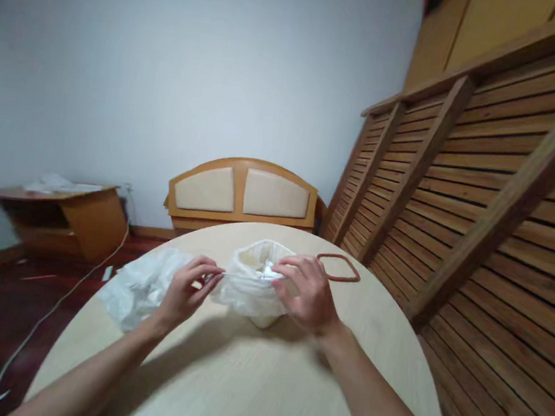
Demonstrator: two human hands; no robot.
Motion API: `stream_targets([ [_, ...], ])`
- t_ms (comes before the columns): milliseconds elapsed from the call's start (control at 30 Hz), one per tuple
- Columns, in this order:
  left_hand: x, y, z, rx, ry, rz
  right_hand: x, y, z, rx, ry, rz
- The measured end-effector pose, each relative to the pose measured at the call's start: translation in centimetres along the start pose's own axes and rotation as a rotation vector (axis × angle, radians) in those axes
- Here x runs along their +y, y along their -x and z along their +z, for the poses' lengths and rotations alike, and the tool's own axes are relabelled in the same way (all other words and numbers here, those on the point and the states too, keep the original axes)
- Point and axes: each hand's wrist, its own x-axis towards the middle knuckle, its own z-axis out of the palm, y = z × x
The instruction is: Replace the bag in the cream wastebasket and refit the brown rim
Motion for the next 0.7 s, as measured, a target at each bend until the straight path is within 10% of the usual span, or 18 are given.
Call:
stream_targets([
  [267,0.4,0.2,0.3,-0.025,-0.015,0.034,-3.5,-0.7,1.4,-0.136,0.012,0.155],
  [700,-0.7,1.1,0.8,-0.25,-0.044,-0.06,0.0,0.5,0.9,-0.192,-0.215,0.235],
])
